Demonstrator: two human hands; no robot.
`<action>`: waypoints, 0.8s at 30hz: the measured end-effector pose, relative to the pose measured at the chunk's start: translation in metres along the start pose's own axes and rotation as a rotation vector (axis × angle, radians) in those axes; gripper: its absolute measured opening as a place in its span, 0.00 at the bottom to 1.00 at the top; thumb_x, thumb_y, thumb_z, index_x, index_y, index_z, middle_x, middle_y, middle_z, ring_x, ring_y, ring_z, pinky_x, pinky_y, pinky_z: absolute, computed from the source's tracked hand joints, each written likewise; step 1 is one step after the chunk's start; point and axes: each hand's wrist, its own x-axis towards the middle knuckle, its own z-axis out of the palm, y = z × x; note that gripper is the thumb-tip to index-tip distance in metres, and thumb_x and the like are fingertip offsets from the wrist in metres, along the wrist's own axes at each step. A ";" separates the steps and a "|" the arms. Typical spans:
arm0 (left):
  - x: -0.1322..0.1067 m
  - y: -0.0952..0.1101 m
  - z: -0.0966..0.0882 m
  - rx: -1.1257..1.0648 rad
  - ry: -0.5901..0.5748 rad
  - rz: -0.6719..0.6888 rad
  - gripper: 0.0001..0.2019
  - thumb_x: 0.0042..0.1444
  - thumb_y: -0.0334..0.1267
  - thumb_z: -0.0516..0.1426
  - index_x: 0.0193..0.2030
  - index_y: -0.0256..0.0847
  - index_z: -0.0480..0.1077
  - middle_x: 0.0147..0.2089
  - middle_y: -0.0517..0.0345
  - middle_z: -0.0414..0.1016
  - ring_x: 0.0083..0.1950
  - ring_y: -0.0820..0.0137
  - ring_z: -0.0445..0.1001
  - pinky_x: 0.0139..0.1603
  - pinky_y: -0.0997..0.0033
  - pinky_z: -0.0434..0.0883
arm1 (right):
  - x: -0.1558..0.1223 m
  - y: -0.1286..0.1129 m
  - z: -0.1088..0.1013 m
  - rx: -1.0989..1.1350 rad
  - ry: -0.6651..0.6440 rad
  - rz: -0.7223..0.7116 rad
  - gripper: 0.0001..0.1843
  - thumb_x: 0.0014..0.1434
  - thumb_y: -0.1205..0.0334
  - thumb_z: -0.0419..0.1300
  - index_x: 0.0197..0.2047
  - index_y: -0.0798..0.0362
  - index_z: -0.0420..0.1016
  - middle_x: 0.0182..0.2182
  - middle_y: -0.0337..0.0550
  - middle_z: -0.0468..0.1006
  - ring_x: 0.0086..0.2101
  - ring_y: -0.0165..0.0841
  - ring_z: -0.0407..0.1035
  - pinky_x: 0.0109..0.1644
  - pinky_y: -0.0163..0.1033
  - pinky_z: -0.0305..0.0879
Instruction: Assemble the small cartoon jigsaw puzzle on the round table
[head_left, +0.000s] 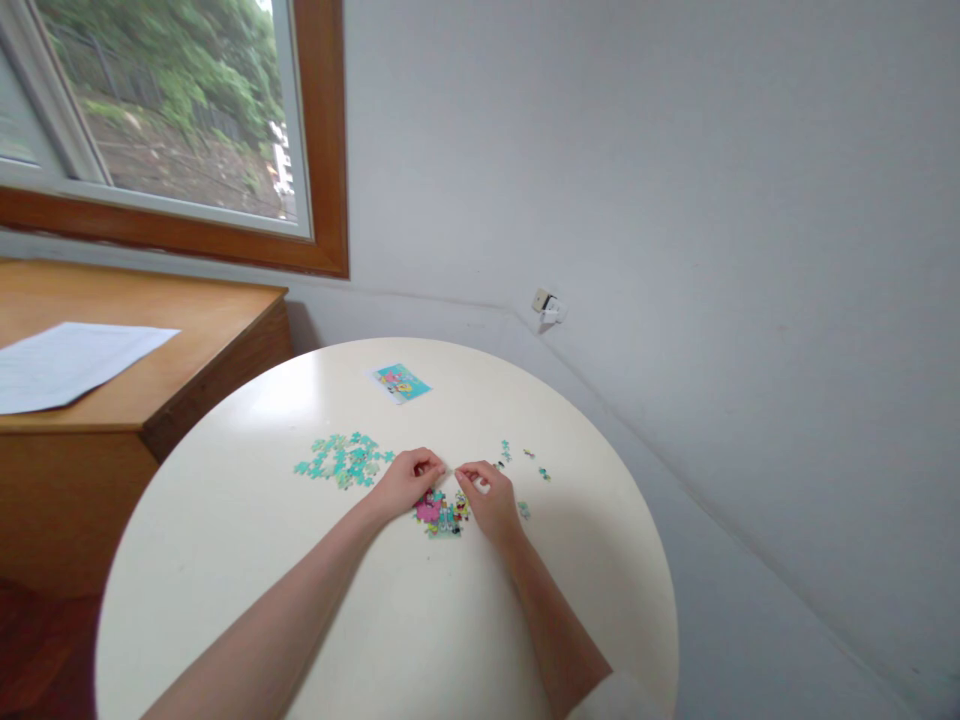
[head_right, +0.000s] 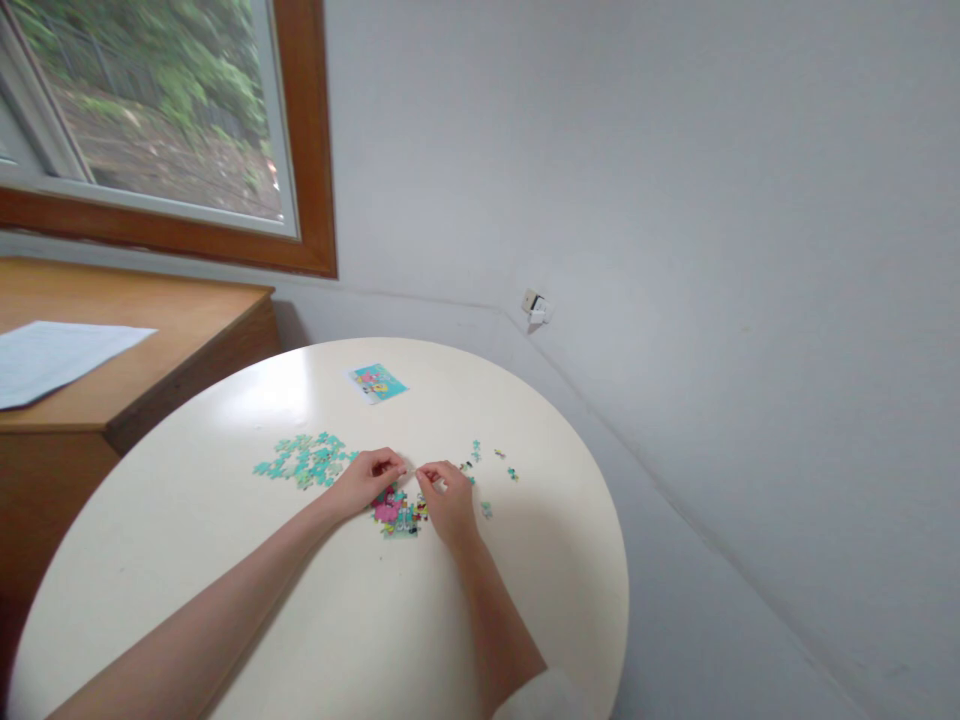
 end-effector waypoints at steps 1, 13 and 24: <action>0.000 0.000 0.000 -0.001 0.000 0.000 0.10 0.49 0.40 0.53 0.26 0.35 0.70 0.21 0.61 0.66 0.24 0.75 0.61 0.26 0.75 0.59 | 0.000 0.000 0.000 0.007 -0.001 0.008 0.08 0.52 0.59 0.55 0.27 0.52 0.73 0.25 0.41 0.76 0.28 0.32 0.68 0.35 0.37 0.63; 0.001 -0.002 0.000 0.004 0.027 0.003 0.10 0.48 0.40 0.54 0.28 0.35 0.71 0.22 0.61 0.67 0.24 0.75 0.62 0.27 0.75 0.60 | 0.000 0.002 0.001 0.042 -0.007 0.061 0.07 0.50 0.60 0.56 0.27 0.52 0.73 0.25 0.41 0.76 0.28 0.32 0.68 0.35 0.37 0.64; 0.000 0.001 -0.001 -0.016 0.026 0.001 0.10 0.47 0.41 0.55 0.28 0.35 0.70 0.21 0.62 0.66 0.24 0.75 0.61 0.26 0.75 0.59 | -0.001 0.001 0.001 0.045 -0.017 0.075 0.07 0.49 0.60 0.56 0.26 0.52 0.72 0.24 0.41 0.76 0.27 0.31 0.68 0.35 0.36 0.63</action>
